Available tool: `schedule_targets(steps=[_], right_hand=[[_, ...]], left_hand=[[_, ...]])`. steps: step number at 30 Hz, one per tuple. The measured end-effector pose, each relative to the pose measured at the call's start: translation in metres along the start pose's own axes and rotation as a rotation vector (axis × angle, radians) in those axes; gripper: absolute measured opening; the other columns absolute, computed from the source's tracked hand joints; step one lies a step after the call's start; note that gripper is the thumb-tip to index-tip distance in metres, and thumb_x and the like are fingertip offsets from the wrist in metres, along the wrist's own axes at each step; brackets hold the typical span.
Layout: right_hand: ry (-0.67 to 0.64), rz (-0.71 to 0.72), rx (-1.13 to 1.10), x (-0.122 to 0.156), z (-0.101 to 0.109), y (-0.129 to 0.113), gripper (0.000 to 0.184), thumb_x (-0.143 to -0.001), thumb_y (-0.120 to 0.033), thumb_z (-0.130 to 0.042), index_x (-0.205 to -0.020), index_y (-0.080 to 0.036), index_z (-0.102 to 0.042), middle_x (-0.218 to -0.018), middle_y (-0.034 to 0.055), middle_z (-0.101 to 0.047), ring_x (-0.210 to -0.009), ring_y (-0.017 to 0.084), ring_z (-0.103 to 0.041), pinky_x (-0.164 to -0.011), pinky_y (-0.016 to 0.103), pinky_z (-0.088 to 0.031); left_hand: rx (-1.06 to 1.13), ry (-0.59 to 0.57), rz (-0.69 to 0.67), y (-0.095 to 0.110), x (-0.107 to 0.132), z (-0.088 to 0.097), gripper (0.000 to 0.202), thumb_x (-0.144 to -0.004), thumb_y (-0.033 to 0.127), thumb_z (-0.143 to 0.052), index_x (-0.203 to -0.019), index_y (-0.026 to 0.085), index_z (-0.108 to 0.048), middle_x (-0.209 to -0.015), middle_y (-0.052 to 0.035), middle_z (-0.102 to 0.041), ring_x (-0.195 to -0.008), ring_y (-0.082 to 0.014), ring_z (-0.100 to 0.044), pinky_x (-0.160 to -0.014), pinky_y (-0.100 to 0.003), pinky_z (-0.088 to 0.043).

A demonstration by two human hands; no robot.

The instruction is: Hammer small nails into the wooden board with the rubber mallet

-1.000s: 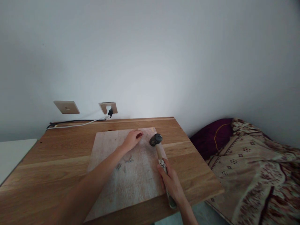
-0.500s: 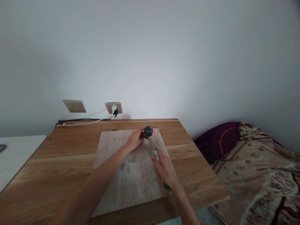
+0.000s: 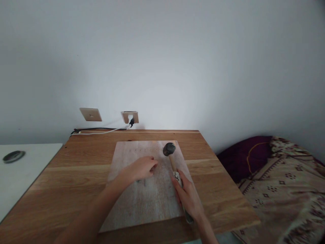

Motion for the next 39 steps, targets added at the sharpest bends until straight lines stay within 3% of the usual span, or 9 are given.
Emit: schedule_targets(steps=[4, 7, 11, 16, 21, 24, 27, 34, 39], right_hand=[[0.018, -0.024, 0.037, 0.016, 0.008, 0.014, 0.054, -0.098, -0.059, -0.063, -0.137, -0.024, -0.072, -0.084, 0.0084, -0.082, -0.082, 0.035, -0.079, -0.059, 0.037, -0.059], [0.066, -0.002, 0.060, 0.024, 0.012, 0.023, 0.054, -0.096, -0.061, -0.064, -0.134, -0.023, -0.074, -0.098, 0.0127, -0.085, -0.097, 0.038, -0.080, -0.070, 0.041, -0.064], [0.117, 0.004, 0.090, 0.026, 0.012, 0.031, 0.054, -0.097, -0.062, -0.061, -0.133, -0.023, -0.075, -0.111, 0.0146, -0.085, -0.109, 0.038, -0.079, -0.084, 0.043, -0.064], [0.086, -0.017, 0.089, 0.025, 0.009, 0.031, 0.053, -0.099, -0.062, -0.058, -0.133, -0.024, -0.073, -0.092, 0.0087, -0.083, -0.091, 0.034, -0.080, -0.072, 0.038, -0.063], [0.074, -0.046, 0.054, 0.027, 0.009, 0.028, 0.049, -0.099, -0.062, -0.058, -0.128, -0.025, -0.074, -0.076, 0.0054, -0.077, -0.075, 0.032, -0.078, -0.060, 0.036, -0.059], [0.094, -0.043, 0.054, 0.026, 0.008, 0.027, 0.049, -0.098, -0.062, -0.060, -0.128, -0.026, -0.074, -0.080, 0.0069, -0.078, -0.079, 0.033, -0.078, -0.063, 0.037, -0.060], [0.101, -0.041, 0.056, 0.026, 0.007, 0.028, 0.051, -0.097, -0.064, -0.061, -0.128, -0.025, -0.075, -0.084, 0.0085, -0.079, -0.083, 0.034, -0.078, -0.063, 0.038, -0.060], [0.071, -0.029, 0.052, 0.026, 0.006, 0.027, 0.048, -0.100, -0.058, -0.058, -0.131, -0.025, -0.075, -0.086, 0.0074, -0.081, -0.083, 0.033, -0.081, -0.064, 0.036, -0.061], [0.021, 0.027, 0.115, 0.010, 0.001, -0.001, 0.054, -0.102, -0.052, -0.053, -0.141, -0.017, -0.070, -0.100, 0.0131, -0.084, -0.093, 0.035, -0.081, -0.078, 0.040, -0.062]], left_hand=[[-0.053, 0.013, 0.002, 0.002, 0.002, -0.004, 0.025, -0.082, 0.003, -0.063, -0.093, 0.022, -0.073, -0.096, -0.0082, -0.076, -0.093, -0.0277, -0.073, -0.084, -0.035, -0.054], [-0.066, 0.048, 0.001, -0.002, 0.003, -0.001, 0.028, -0.083, 0.002, -0.065, -0.100, 0.022, -0.072, -0.108, -0.0091, -0.076, -0.102, -0.0273, -0.072, -0.091, -0.034, -0.055], [-0.068, 0.096, 0.016, -0.004, 0.004, 0.003, 0.026, -0.087, -0.001, -0.060, -0.096, 0.020, -0.073, -0.109, -0.0129, -0.075, -0.105, -0.0299, -0.071, -0.095, -0.038, -0.054], [-0.010, 0.150, 0.008, -0.004, 0.000, 0.004, 0.027, -0.088, -0.002, -0.059, -0.085, 0.021, -0.073, -0.094, -0.0104, -0.075, -0.099, -0.0291, -0.072, -0.093, -0.038, -0.054], [0.102, 0.261, 0.041, -0.019, -0.030, 0.009, 0.023, -0.085, 0.001, -0.064, -0.087, 0.021, -0.076, -0.092, -0.0058, -0.076, -0.086, -0.0232, -0.073, -0.084, -0.032, -0.056], [0.172, 0.364, 0.096, -0.033, -0.052, 0.006, 0.025, -0.089, 0.004, -0.063, -0.098, 0.021, -0.079, -0.094, -0.0042, -0.079, -0.085, -0.0209, -0.074, -0.083, -0.031, -0.057], [0.200, 0.427, 0.121, -0.042, -0.064, -0.002, 0.022, -0.089, 0.004, -0.067, -0.095, 0.021, -0.080, -0.096, -0.0053, -0.080, -0.089, -0.0222, -0.074, -0.087, -0.034, -0.058], [0.229, 0.464, 0.132, -0.050, -0.064, -0.013, 0.016, -0.090, 0.008, -0.072, -0.094, 0.021, -0.081, -0.100, -0.0065, -0.078, -0.093, -0.0233, -0.073, -0.091, -0.037, -0.058], [0.261, 0.450, 0.161, -0.053, -0.067, -0.014, 0.026, -0.087, 0.002, -0.070, -0.104, 0.020, -0.079, -0.098, -0.0059, -0.080, -0.094, -0.0237, -0.076, -0.093, -0.038, -0.059]])
Point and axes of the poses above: each hand's wrist, its own x-axis away from the middle knuckle, its own z-axis out of the back of the hand, y = z × x, the point moved 2 cm from there along -x, towards the middle knuckle
